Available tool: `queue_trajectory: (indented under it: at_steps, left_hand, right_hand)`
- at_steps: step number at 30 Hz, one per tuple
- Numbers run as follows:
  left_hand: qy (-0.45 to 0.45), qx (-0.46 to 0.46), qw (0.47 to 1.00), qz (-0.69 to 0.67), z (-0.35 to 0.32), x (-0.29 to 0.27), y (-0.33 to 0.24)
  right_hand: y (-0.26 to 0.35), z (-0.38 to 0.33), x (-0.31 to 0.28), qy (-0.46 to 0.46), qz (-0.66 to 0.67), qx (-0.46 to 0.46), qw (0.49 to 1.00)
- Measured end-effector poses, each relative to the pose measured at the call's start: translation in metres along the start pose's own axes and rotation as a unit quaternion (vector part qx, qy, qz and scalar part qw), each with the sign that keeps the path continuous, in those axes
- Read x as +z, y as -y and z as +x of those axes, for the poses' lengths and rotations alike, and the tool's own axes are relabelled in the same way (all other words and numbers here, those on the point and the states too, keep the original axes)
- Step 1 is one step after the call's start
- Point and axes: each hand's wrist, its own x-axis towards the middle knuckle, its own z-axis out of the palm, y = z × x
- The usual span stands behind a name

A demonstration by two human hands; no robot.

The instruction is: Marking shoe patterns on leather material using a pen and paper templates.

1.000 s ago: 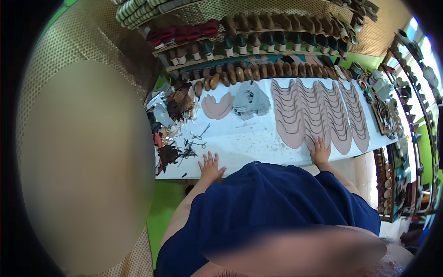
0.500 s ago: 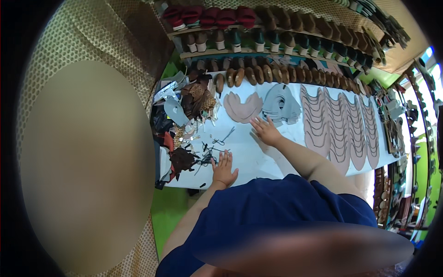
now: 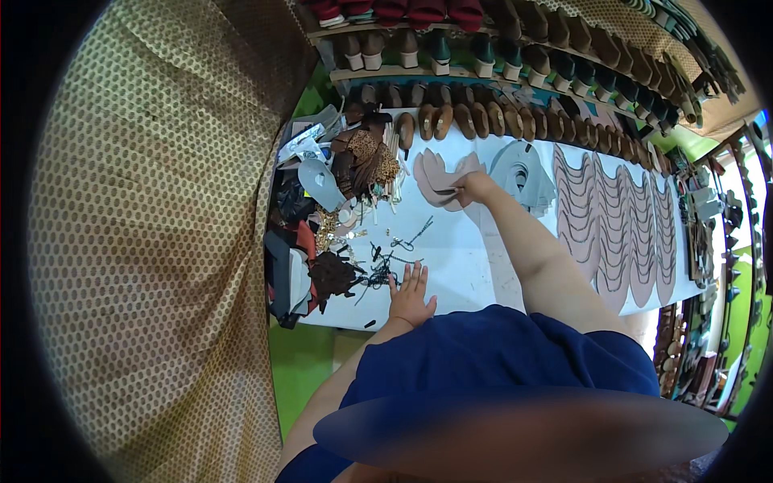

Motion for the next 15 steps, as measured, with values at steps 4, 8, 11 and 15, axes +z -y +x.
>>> queue_trajectory:
  at_steps: [4,8,11,15]
  left_hand:
    - [0.008,-0.003,1.000,-0.001,0.000,-0.001,-0.002]
    - [-0.029,0.007,0.999,-0.011,-0.002,0.004,0.000]
    - [-0.023,0.005,1.000,-0.013,-0.003,0.001,-0.004]
    - [-0.016,-0.005,1.000,-0.007,-0.005,0.000,-0.005]
  right_hand:
    - [-0.009,0.013,-0.006,0.082,0.060,0.018,0.995]
    - [0.003,0.016,-0.017,-0.009,-0.010,0.040,0.999]
    - [0.010,0.019,-0.033,-0.247,0.164,0.166,0.940]
    - [0.026,0.023,-0.062,-0.325,0.201,0.203,0.902]
